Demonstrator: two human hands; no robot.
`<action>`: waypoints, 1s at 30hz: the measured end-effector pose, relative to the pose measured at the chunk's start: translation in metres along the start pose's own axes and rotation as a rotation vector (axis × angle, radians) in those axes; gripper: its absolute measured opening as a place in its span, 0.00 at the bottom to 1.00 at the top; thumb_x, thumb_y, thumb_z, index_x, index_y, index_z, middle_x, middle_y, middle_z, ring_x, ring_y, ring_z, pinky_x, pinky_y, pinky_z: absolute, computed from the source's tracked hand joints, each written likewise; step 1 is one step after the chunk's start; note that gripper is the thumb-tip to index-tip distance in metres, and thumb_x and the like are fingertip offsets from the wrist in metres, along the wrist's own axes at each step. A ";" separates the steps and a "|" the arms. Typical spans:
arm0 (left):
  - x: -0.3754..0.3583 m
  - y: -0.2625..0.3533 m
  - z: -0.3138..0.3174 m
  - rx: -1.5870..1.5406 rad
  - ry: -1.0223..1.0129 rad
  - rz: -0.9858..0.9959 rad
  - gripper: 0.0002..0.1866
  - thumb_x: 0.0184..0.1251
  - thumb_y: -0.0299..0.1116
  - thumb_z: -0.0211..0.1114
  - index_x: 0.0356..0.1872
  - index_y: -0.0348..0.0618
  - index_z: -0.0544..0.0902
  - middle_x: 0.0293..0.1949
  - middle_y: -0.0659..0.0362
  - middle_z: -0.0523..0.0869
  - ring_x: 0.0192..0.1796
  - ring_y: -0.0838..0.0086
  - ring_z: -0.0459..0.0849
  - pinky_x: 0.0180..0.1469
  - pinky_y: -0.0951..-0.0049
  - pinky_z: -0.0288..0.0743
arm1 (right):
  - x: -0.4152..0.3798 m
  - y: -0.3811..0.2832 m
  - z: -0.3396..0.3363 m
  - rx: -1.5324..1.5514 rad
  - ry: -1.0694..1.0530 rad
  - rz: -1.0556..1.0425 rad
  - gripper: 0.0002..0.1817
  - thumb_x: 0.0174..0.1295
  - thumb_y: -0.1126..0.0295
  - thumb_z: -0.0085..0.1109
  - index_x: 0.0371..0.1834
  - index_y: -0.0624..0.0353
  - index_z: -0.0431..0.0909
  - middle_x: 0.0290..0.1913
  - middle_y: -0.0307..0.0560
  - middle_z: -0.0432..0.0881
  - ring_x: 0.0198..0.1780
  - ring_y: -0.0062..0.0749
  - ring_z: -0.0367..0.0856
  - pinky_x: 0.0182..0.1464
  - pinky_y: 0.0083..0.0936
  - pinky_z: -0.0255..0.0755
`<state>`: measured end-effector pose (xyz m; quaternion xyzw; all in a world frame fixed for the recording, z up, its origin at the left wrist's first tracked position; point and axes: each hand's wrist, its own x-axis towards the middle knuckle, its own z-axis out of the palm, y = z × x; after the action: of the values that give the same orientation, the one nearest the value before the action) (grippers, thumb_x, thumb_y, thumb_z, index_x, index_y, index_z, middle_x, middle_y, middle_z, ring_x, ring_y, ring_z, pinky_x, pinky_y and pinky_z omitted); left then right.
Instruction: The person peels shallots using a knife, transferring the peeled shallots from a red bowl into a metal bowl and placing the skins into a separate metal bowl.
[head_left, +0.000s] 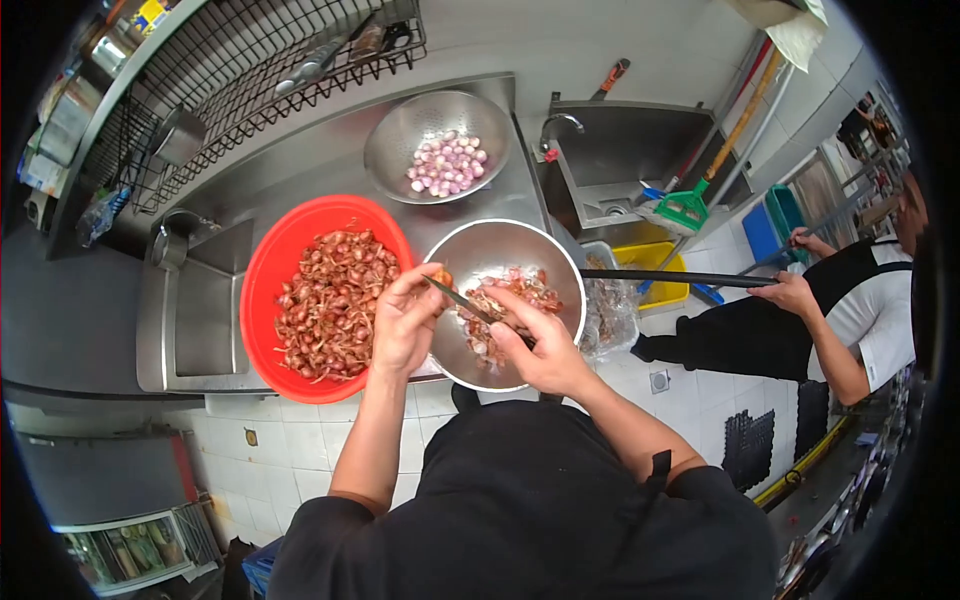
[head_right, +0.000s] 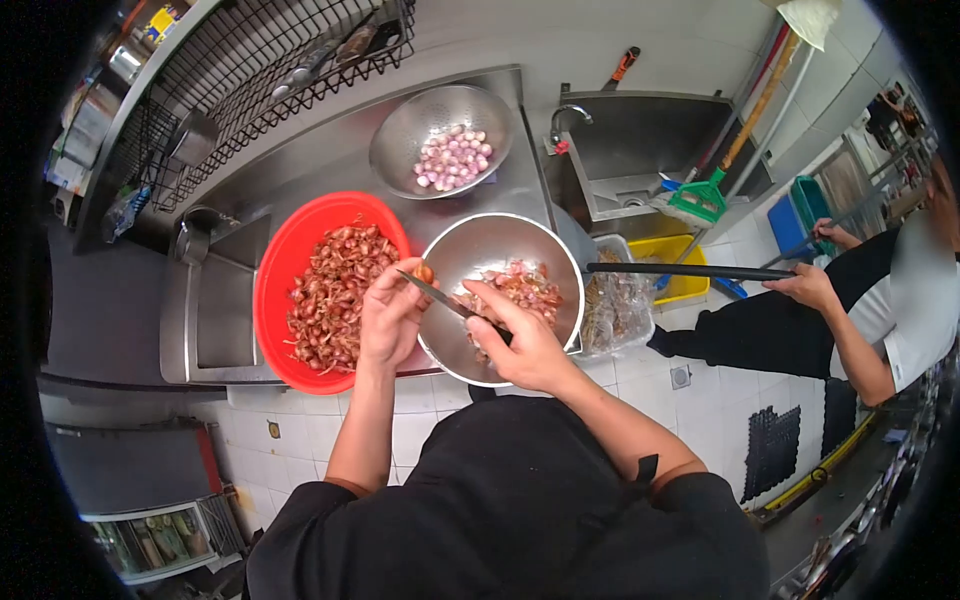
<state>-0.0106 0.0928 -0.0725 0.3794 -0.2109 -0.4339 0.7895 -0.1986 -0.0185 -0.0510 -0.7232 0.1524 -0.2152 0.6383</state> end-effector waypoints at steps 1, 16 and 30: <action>-0.005 -0.003 0.013 0.060 0.011 0.025 0.17 0.67 0.20 0.65 0.57 0.35 0.79 0.47 0.56 0.86 0.47 0.74 0.85 0.53 0.72 0.79 | 0.002 -0.003 0.001 0.009 0.009 -0.007 0.25 0.71 0.70 0.55 0.70 0.63 0.68 0.44 0.50 0.86 0.45 0.29 0.85 0.53 0.30 0.75; -0.018 -0.008 0.046 0.612 0.049 0.431 0.10 0.63 0.15 0.67 0.44 0.29 0.81 0.48 0.49 0.86 0.49 0.74 0.85 0.52 0.75 0.80 | 0.004 -0.004 0.006 -0.024 0.115 -0.181 0.24 0.70 0.72 0.53 0.69 0.66 0.69 0.46 0.51 0.85 0.43 0.23 0.81 0.53 0.25 0.74; -0.020 -0.019 0.057 0.823 0.059 0.519 0.15 0.60 0.13 0.68 0.48 0.28 0.80 0.50 0.48 0.84 0.50 0.71 0.84 0.53 0.73 0.78 | 0.002 -0.007 0.001 0.066 0.161 -0.042 0.24 0.72 0.72 0.53 0.67 0.74 0.68 0.60 0.57 0.80 0.62 0.30 0.77 0.64 0.26 0.69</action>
<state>-0.0690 0.0799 -0.0520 0.6071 -0.4304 -0.0924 0.6616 -0.1967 -0.0180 -0.0434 -0.6851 0.1808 -0.2910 0.6429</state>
